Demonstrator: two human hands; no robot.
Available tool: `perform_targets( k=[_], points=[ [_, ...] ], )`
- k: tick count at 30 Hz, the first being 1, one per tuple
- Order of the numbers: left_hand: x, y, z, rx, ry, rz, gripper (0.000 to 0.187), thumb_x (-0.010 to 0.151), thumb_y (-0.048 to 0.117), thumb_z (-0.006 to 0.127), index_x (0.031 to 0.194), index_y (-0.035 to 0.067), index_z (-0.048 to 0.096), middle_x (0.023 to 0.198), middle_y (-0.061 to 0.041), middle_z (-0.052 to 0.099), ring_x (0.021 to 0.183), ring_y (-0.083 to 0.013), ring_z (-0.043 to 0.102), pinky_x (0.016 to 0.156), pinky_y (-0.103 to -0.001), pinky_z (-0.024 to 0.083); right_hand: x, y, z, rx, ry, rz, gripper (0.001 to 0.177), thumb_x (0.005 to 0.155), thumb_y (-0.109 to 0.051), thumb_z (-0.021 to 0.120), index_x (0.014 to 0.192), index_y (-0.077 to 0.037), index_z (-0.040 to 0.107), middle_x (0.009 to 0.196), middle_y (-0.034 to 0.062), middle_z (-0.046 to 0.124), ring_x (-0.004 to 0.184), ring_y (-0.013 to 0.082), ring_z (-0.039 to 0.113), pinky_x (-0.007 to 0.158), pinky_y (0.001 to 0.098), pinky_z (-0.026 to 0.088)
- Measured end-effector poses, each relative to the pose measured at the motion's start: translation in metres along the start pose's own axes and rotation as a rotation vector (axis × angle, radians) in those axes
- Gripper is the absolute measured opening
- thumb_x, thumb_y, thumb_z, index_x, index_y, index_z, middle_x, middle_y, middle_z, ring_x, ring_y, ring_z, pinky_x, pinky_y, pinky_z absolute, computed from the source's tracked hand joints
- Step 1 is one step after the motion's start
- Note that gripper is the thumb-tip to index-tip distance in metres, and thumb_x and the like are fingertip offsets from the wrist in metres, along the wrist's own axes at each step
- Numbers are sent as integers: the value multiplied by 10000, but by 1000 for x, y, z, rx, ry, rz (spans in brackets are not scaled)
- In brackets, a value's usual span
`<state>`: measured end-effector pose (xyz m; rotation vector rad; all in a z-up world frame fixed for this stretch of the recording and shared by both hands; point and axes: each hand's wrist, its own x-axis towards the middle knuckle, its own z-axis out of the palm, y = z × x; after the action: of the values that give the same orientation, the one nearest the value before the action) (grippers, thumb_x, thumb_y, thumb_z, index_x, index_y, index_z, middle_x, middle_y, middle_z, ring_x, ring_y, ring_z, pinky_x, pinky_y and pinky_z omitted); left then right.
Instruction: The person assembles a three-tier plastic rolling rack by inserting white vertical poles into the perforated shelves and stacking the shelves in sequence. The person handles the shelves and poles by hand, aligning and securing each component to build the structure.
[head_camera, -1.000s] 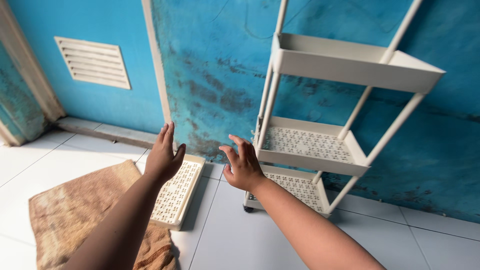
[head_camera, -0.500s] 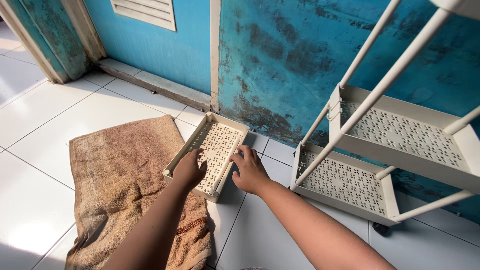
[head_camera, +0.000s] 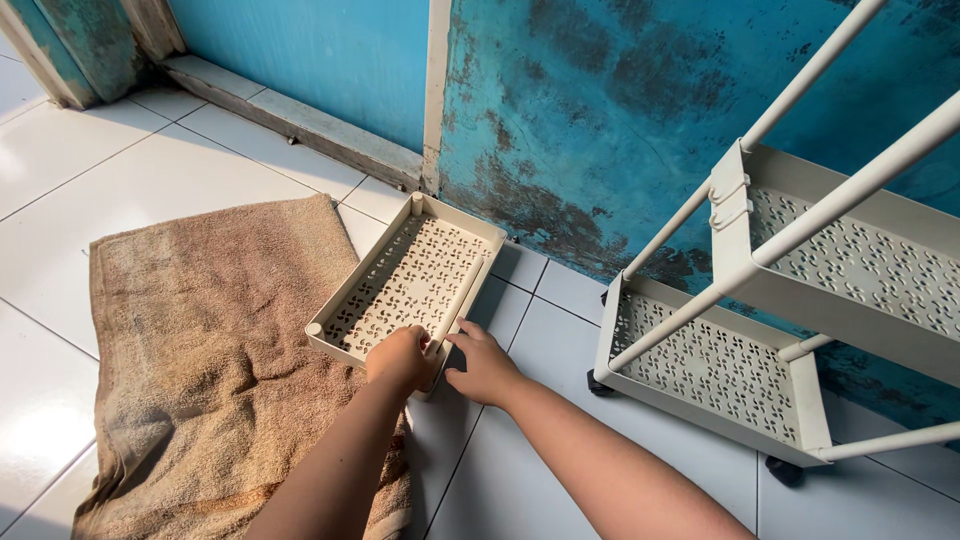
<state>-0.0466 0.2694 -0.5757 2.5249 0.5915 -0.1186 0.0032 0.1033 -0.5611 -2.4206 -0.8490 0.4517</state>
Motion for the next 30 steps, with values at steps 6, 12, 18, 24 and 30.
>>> perform_targets(
  k=[6,12,18,24,30],
  points=[
    [4,3,3,96,-16,-23,319,879,440,644,1041,188,756,1030,-59,752,950,-270,727,842,-402,570,9,10,3,11,14,-115,712,819,-186,749,1465,-33,492,1634,144,317,1440,340,434,1148,391,399],
    [5,2,1,117,-54,-7,339,891,434,616,1012,151,760,1028,-71,754,938,-272,733,847,-406,573,0,8,-7,279,-137,80,729,825,-105,668,1514,-115,428,1683,-20,252,995,161,703,867,289,584],
    [4,1,5,115,-35,-19,340,920,427,585,1048,155,744,1066,-68,743,965,-263,728,877,-398,564,-6,7,-14,497,-145,101,719,829,-46,622,1520,-136,444,1699,-110,246,659,99,647,639,280,559],
    [0,4,5,133,27,-3,332,950,421,576,1096,150,699,1123,-70,708,983,-266,716,867,-413,559,-6,5,-16,533,-149,120,703,853,-36,602,1529,-146,447,1700,-112,244,586,97,629,627,242,562],
    [-1,12,-4,177,-140,-84,387,974,454,536,1130,131,682,1093,-82,751,1015,-261,723,905,-397,560,-6,1,-20,515,-155,178,676,842,-40,584,1503,-130,478,1690,-131,264,543,110,613,604,261,553]
  ],
)
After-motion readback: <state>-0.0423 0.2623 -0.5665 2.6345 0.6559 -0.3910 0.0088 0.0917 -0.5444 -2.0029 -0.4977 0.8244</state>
